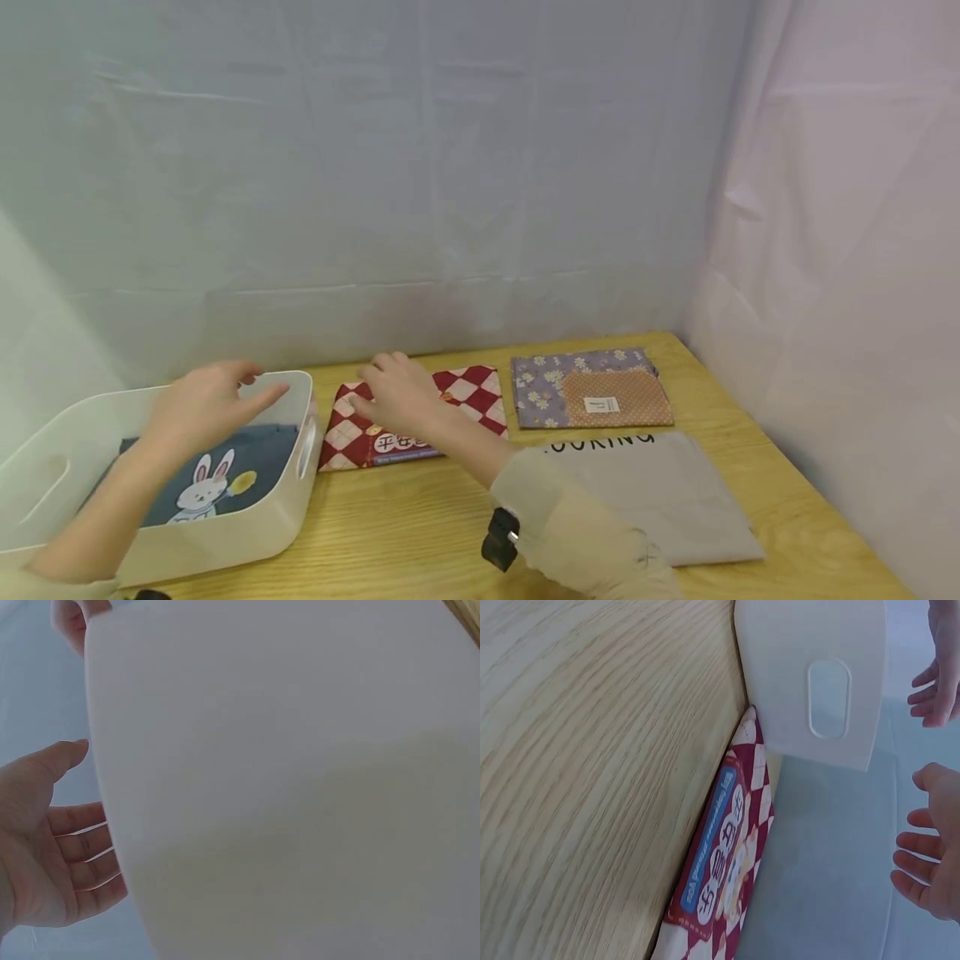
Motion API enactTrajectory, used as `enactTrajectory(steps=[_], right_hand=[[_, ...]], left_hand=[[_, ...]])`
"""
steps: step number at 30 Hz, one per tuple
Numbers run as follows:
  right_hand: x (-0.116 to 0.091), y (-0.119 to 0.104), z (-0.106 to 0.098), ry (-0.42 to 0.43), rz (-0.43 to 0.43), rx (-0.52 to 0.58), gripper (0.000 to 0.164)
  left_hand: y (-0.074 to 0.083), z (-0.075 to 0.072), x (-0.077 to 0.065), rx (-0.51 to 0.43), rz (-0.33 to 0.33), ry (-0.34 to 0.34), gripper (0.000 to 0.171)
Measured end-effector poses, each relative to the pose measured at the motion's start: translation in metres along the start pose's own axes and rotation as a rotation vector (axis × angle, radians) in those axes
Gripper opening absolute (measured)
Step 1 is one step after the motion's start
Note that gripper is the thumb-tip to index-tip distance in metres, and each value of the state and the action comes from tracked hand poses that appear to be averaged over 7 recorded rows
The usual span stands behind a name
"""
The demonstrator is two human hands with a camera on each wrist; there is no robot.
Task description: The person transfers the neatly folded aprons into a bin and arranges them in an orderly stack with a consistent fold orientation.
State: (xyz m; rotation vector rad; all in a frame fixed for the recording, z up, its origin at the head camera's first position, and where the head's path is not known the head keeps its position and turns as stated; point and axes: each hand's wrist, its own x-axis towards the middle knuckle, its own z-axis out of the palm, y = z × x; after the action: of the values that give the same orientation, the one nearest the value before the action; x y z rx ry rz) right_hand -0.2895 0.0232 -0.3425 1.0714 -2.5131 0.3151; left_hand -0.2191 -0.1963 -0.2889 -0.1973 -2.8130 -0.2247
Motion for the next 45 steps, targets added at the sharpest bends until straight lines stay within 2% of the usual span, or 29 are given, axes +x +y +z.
enactTrajectory(steps=[6,11,18,25,31,39,45], right_hand=[[-0.015,0.017,-0.008,0.054,-0.069,-0.069,0.038],[-0.027,0.033,-0.011,0.111,-0.083,-0.136,0.038],[-0.042,0.052,-0.016,0.141,-0.048,-0.100,0.039],[-0.056,0.065,-0.014,0.170,-0.037,-0.074,0.037],[-0.068,0.074,-0.013,0.125,0.015,-0.090,0.039],[-0.088,0.089,-0.014,-0.006,0.124,-0.072,0.043],[-0.103,0.101,-0.010,-0.014,0.113,-0.098,0.043]], left_hand=[[0.022,0.010,0.001,0.042,0.059,0.022,0.049],[0.037,0.019,-0.001,0.082,0.133,0.072,0.046],[0.054,0.029,0.001,0.084,0.175,0.102,0.038],[0.063,0.045,0.004,0.089,0.261,0.175,0.035],[0.070,0.054,0.004,0.098,0.288,0.185,0.033],[0.084,0.065,0.000,0.041,0.295,0.143,0.032],[0.094,0.080,-0.001,0.025,0.288,0.111,0.035]])
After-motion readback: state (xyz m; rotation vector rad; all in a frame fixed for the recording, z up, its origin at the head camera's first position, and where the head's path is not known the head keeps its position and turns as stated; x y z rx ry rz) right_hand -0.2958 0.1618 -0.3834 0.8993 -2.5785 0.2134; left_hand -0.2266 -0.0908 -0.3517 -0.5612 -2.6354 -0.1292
